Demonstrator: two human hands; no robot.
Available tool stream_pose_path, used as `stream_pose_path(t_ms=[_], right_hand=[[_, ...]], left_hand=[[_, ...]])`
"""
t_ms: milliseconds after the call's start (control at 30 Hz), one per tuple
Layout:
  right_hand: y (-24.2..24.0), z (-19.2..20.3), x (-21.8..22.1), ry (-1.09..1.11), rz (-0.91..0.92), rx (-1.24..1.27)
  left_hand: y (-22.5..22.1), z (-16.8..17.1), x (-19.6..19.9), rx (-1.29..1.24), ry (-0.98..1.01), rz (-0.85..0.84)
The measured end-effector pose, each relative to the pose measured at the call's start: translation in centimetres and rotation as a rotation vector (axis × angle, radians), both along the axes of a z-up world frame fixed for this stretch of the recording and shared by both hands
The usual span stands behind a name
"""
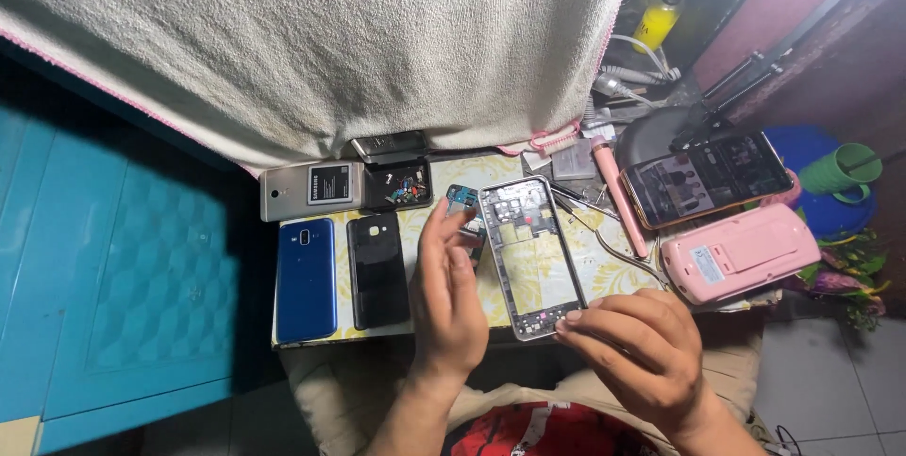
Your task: A person is repairing a smartphone by carefully aligning the motherboard with the internal frame and using a small tool for precision adjustments.
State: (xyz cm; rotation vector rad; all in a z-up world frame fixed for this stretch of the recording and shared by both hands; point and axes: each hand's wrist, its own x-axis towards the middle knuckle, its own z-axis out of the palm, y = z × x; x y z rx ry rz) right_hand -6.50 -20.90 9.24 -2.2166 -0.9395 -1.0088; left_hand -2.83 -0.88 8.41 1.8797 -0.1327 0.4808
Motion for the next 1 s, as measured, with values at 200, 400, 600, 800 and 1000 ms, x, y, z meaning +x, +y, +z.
stream_pose_path(t_ms=[200,400,600,800,1000], right_hand=[[1.4,1.3,1.0,0.036,0.127,-0.098],[1.3,1.4,5.9,0.097,0.139,-0.126],[1.4,-3.5,16.0,0.147,-0.386,-0.687],[1.7,-6.0,19.5,0.140,-0.431,-0.831],[1.6,-5.9,19.5,0.188,-0.439,-0.799]], left_hand=[[-0.3,-0.8,1.2,-1.616,0.427,-0.618],[1.0,-0.9,1.2,-1.685,0.508,-0.447],[-0.1,-0.7,0.8,-1.613,0.600,-0.312],[-0.8,-0.3,0.7,-1.571,0.662,-0.286],[-0.9,-0.6,1.3,-1.550,0.673,-0.284]])
